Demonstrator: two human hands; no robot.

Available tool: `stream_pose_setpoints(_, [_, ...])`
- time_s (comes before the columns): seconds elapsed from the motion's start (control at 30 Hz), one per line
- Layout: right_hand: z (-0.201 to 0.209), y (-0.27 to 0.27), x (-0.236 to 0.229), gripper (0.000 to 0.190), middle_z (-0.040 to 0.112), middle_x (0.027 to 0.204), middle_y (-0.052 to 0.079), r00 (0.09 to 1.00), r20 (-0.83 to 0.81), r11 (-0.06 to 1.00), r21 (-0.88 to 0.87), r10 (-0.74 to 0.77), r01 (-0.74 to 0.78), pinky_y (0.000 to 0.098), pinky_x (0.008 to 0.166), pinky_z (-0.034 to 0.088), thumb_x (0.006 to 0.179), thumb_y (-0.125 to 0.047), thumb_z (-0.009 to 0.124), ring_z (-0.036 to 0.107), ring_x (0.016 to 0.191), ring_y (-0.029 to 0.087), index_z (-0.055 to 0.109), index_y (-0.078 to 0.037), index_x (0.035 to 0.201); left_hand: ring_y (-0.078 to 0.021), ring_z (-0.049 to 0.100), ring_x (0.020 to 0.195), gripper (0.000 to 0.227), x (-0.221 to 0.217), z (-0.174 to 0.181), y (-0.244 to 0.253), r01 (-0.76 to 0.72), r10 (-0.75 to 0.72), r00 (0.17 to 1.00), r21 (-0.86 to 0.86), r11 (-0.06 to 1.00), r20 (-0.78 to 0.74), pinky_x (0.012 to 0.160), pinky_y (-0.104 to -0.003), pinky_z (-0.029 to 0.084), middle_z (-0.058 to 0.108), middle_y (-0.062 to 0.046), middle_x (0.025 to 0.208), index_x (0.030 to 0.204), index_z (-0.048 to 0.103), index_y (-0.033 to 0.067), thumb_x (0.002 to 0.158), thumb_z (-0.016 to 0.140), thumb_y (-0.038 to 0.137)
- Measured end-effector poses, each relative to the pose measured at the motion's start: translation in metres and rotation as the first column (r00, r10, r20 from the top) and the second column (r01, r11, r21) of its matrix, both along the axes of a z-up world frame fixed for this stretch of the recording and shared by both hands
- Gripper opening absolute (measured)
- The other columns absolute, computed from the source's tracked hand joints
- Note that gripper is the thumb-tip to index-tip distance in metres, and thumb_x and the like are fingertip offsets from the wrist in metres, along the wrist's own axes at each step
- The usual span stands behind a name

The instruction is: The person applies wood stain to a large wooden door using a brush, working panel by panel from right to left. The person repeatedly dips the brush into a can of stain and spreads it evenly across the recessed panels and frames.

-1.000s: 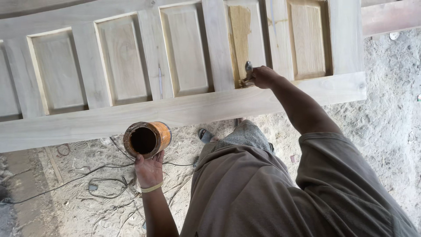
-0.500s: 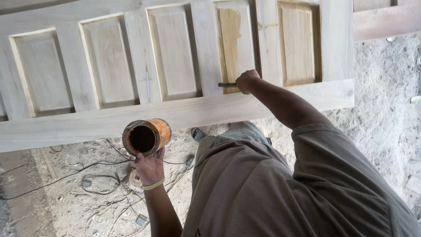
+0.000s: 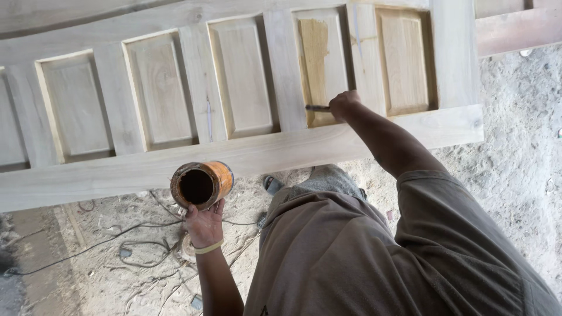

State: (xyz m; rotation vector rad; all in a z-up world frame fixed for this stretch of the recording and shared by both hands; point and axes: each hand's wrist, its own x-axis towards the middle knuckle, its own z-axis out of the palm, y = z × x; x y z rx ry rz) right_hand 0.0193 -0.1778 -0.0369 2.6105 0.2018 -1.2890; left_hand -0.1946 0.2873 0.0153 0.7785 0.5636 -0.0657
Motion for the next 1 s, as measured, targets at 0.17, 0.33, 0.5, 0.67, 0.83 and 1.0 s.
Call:
stream_pose_setpoints(0.17, [-0.026,0.036,0.002,0.039,0.074,0.098,0.004,0.993,0.102,0.986,0.162,-0.055,0.038,0.0391,0.074,0.056,0.096,-0.022,0.068,0.072,0.092,0.023,0.064,-0.033,0.133,-0.0347,0.047,0.143,0.100,0.016,-0.001,0.023,0.053,-0.053,0.998,-0.027,0.998,-0.026,0.117,-0.051,0.042,0.045,-0.014,0.155,0.156,0.037,0.0123,0.074,0.083,0.045])
stream_pose_setpoints(0.33, [-0.033,0.029,-0.011,0.024,0.077,0.097,0.008,0.932,0.154,0.819,0.538,-0.328,0.199,0.0471,0.081,0.054,0.101,-0.035,0.067,0.072,0.092,0.029,0.072,-0.016,0.116,-0.0349,0.044,0.145,0.102,0.014,0.002,0.031,0.047,-0.048,0.999,0.035,0.998,0.009,0.121,-0.052,0.039,0.044,-0.015,0.156,0.157,0.034,0.0109,0.075,0.085,0.045])
stream_pose_setpoints(0.5, [-0.020,-0.053,-0.010,0.032,0.074,0.099,0.011,0.893,0.102,0.772,0.552,-0.438,0.315,0.0466,0.081,0.056,0.086,-0.040,0.077,0.072,0.091,0.031,0.072,-0.016,0.107,-0.0365,0.042,0.147,0.108,0.020,0.006,0.015,-0.003,0.003,1.000,0.013,1.000,0.009,0.122,-0.052,0.039,0.043,-0.014,0.157,0.158,0.033,0.0103,0.072,0.086,0.048])
stream_pose_setpoints(0.67, [-0.020,-0.098,0.007,0.027,0.075,0.093,0.010,0.881,0.075,0.846,0.327,-0.467,0.421,0.0451,0.080,0.057,0.087,-0.033,0.075,0.072,0.092,0.028,0.071,-0.011,0.102,-0.0377,0.044,0.148,0.109,0.029,0.016,-0.025,-0.037,0.037,0.999,0.042,0.998,0.003,0.124,-0.051,0.040,0.044,-0.017,0.156,0.159,0.034,0.0094,0.072,0.087,0.047])
stream_pose_setpoints(0.83, [-0.037,-0.103,0.053,0.029,0.073,0.095,0.012,0.834,0.151,0.815,0.359,-0.531,0.455,0.0455,0.079,0.058,0.089,-0.034,0.071,0.072,0.092,0.030,0.068,-0.012,0.109,-0.0348,0.048,0.141,0.107,0.035,0.031,-0.072,-0.106,0.108,0.994,0.079,0.991,-0.028,0.119,-0.051,0.042,0.048,-0.013,0.152,0.156,0.036,0.0120,0.069,0.087,0.046])
stream_pose_setpoints(1.0, [-0.065,-0.124,0.170,0.035,0.070,0.101,0.017,0.741,0.370,0.807,0.446,-0.561,0.388,0.0494,0.078,0.056,0.092,-0.035,0.069,0.069,0.092,0.034,0.062,-0.013,0.118,-0.0319,0.051,0.139,0.100,0.027,0.048,-0.112,-0.160,0.164,0.986,0.117,0.980,-0.034,0.116,-0.050,0.044,0.051,-0.014,0.152,0.159,0.037,0.0096,0.077,0.083,0.045])
